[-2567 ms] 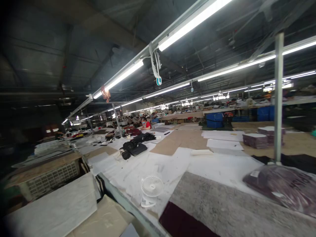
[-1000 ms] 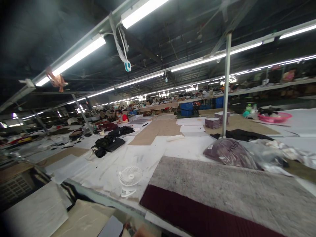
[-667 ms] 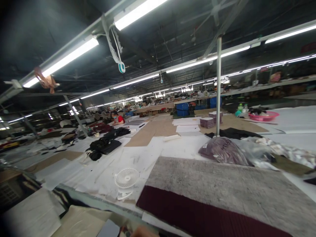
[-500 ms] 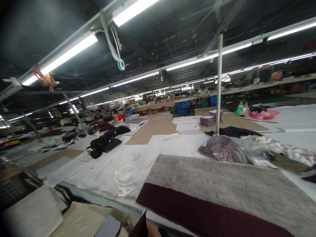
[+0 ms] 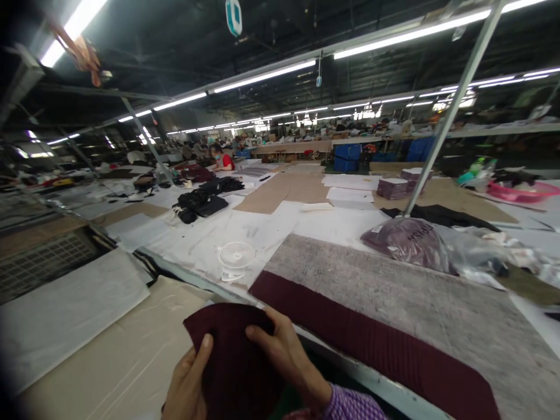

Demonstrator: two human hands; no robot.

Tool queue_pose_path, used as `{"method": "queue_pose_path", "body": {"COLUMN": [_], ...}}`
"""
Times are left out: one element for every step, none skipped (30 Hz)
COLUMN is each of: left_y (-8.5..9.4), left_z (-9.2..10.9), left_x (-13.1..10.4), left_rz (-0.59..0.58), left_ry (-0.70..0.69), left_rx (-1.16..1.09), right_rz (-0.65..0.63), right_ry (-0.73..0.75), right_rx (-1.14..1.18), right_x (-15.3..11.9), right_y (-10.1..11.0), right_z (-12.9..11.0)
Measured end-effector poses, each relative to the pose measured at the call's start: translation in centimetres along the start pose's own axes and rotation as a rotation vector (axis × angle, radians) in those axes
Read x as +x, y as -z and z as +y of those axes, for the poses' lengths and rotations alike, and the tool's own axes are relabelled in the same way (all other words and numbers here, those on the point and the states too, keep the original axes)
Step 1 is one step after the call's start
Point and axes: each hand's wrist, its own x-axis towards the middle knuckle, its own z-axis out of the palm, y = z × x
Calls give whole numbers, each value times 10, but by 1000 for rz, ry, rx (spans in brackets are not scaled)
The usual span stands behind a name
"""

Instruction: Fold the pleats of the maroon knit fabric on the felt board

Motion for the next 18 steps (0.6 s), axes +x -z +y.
{"method": "queue_pose_path", "body": {"left_y": [-2,-5,-7,-10,-13,-16,-19,-21,-23,-24,-24,-24,-22,-20,-18,-16,-14,-12], "left_z": [2,4,6,8,10,11,13,15,17,19,22,24,26,29,31,33,34,35], "left_x": [-2,-5,-8,-11,-14,-16,-18,-19,-20,-20,-20,-20,-20,-20,-20,-20,-21,-22], "left_rz": [-20,-32,-38,-39,-33,-26,-7,13,29,34,26,6,-15,-31,-35,-32,-28,-24], "left_ry": [66,128,182,216,233,240,236,227,219,223,236,248,257,258,255,253,253,258], "left_rx": [-79,-149,-208,-252,-279,-290,-286,-276,-267,-266,-273,-290,-309,-327,-340,-347,-349,-347], "right_rz": [-12,-21,-20,-8,8,24,45,74,104,130,138,123,83,37,-8,-46,-74,-89], "right_ry": [-3,-5,-11,-11,0,23,55,89,120,137,142,137,129,131,142,164,186,199], "right_rx": [18,34,40,38,27,12,-8,-37,-74,-111,-135,-142,-143,-146,-162,-192,-232,-270], "right_x": [1,2,4,5,6,7,7,8,8,8,8,7,7,6,6,6,6,7], "right_y": [0,0,0,0,-1,-2,-3,-3,-4,-4,-3,-2,0,3,5,7,9,11], "right_z": [-1,-2,-2,-2,0,2,5,8,11,14,15,16,15,13,10,6,2,-2]}}
